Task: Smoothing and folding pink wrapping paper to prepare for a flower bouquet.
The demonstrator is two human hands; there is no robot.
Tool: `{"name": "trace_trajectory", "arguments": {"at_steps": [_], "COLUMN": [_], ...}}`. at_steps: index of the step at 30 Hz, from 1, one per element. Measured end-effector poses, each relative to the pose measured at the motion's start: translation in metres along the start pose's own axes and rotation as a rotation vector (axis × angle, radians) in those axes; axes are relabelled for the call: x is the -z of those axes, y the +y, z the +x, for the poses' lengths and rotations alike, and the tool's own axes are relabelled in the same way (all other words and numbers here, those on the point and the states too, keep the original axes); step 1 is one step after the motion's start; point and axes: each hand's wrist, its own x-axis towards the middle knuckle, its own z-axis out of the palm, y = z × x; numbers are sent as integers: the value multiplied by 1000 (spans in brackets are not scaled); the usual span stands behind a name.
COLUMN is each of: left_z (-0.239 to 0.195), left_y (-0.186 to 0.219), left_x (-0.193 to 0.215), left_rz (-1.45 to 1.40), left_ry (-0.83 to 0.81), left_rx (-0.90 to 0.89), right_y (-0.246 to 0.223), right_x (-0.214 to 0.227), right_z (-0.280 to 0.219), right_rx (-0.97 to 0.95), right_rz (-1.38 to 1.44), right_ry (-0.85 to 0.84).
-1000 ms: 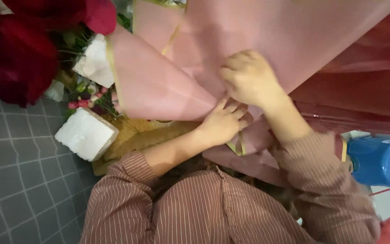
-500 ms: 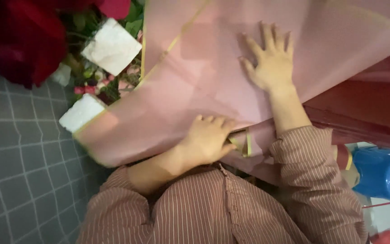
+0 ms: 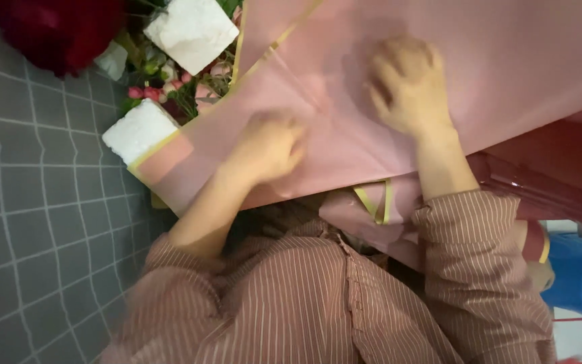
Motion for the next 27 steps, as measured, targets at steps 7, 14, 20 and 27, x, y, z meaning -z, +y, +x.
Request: {"name": "trace_trajectory", "arguments": {"at_steps": [7, 14, 20, 27], "left_z": [87, 60, 48, 51], "left_y": [-60, -64, -74, -72], "left_x": [-26, -28, -31, -21], "left_rz": [150, 160, 112, 157], "left_ry": [496, 302, 315, 202], "left_rx": [136, 255, 198, 269], "right_y": [-20, -9, -12, -9], "right_x": [0, -6, 0, 0], "right_z": [9, 6, 23, 28], "right_rx": [-31, -290, -656, -703], "right_rz": [102, 124, 140, 162], "right_ry": [-246, -293, -583, -577]}}
